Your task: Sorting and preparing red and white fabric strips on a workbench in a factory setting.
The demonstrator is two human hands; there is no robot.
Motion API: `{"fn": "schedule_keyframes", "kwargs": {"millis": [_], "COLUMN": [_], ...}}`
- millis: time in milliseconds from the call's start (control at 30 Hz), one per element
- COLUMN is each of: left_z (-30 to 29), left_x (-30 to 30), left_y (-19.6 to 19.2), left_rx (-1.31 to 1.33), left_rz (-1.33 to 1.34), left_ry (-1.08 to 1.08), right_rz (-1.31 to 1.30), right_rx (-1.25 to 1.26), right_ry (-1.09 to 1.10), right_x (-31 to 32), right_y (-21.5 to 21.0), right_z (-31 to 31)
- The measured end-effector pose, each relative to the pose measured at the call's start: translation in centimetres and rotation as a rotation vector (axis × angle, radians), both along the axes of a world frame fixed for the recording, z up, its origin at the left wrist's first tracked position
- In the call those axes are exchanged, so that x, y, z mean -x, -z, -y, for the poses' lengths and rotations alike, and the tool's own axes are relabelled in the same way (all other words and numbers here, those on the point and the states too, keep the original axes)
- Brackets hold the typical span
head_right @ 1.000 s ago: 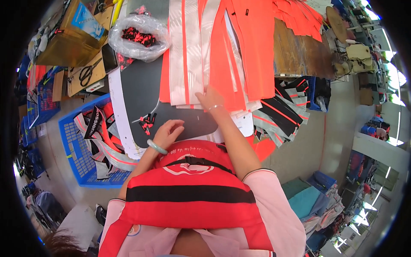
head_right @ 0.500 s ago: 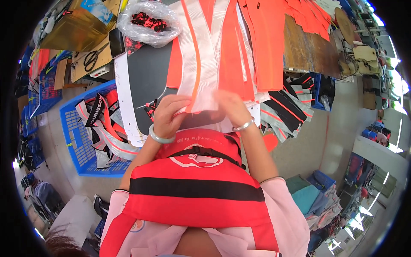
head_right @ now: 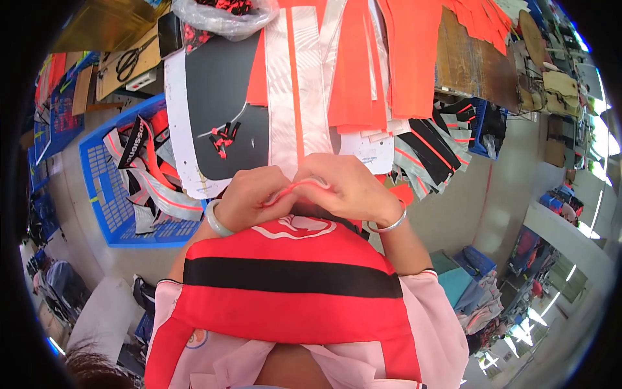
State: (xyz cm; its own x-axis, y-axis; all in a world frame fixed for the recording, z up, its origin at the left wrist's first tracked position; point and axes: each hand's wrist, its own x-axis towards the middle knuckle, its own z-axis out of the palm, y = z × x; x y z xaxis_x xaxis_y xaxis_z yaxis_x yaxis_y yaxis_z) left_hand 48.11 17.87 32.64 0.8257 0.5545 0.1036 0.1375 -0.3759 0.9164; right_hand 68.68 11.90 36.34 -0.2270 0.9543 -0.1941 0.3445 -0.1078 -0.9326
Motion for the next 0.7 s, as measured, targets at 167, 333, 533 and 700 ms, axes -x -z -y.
{"fn": "schedule_keyframes", "kwargs": {"millis": [167, 333, 533, 700], "left_z": [0.2, 0.4, 0.8, -0.9], "left_x": [0.0, 0.2, 0.5, 0.1], "left_y": [0.8, 1.6, 2.3, 2.5], "left_rx": [-0.278, -0.361, -0.31, -0.154], "left_rz": [0.032, 0.249, 0.332, 0.299], "left_ry": [0.076, 0.024, -0.038, -0.066], "right_rz": [0.126, -0.178, -0.401, -0.186], "right_rx": [0.02, 0.057, 0.214, 0.068], "right_ry": [-0.287, -0.145, 0.023, 0.016], "right_x": [-0.4, 0.6, 2.0, 1.1], "right_y": [0.1, 1.6, 2.0, 2.4], "right_z": [-0.2, 1.1, 2.2, 0.6]}}
